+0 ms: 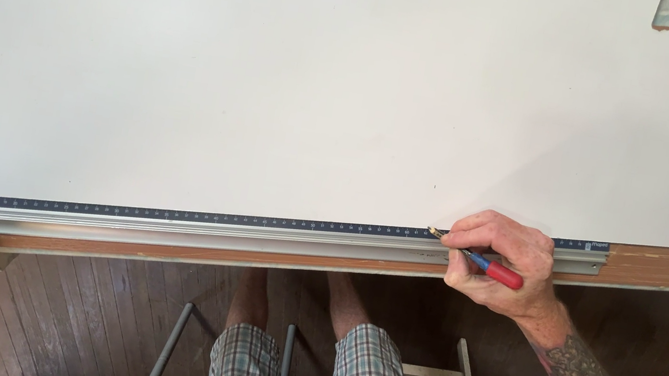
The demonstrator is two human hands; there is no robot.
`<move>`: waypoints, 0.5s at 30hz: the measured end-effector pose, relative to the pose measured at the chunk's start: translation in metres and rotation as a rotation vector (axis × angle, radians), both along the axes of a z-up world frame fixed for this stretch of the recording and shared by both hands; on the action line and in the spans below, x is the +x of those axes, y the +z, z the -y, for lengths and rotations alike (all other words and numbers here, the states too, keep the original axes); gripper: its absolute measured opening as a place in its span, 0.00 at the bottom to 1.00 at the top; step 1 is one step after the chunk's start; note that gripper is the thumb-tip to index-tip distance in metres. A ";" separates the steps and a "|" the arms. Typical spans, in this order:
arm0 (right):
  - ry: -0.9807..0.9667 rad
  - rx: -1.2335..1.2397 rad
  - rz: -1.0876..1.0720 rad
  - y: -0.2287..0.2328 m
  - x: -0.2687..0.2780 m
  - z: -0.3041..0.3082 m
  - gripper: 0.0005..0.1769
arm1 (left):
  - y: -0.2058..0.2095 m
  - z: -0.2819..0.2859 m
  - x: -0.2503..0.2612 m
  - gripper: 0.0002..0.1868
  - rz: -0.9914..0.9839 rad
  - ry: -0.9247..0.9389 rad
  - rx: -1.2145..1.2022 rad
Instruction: Measuring, marking, and cutting a white board using a straight edge and utility knife on a workbench.
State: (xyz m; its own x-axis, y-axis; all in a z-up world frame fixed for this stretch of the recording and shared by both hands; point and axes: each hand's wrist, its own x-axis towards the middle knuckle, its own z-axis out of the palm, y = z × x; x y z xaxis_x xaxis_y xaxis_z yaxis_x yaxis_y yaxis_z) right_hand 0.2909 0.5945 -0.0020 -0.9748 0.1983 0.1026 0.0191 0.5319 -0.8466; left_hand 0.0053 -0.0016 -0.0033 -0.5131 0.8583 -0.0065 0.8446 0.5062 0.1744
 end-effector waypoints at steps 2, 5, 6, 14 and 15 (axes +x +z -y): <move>0.001 0.001 0.004 0.000 -0.001 0.000 0.10 | 0.000 0.000 -0.001 0.23 -0.002 0.004 -0.006; 0.004 0.006 -0.003 0.000 -0.001 0.000 0.10 | 0.001 -0.002 -0.001 0.24 0.008 -0.011 0.010; 0.007 0.007 -0.004 0.000 -0.001 0.000 0.10 | 0.002 -0.002 -0.001 0.25 0.004 -0.013 -0.003; -0.009 -0.010 0.000 -0.001 0.001 0.000 0.11 | 0.002 -0.002 -0.001 0.24 -0.040 -0.019 -0.033; -0.009 -0.004 -0.003 0.000 0.000 0.001 0.11 | 0.000 0.001 -0.001 0.23 -0.027 -0.006 -0.029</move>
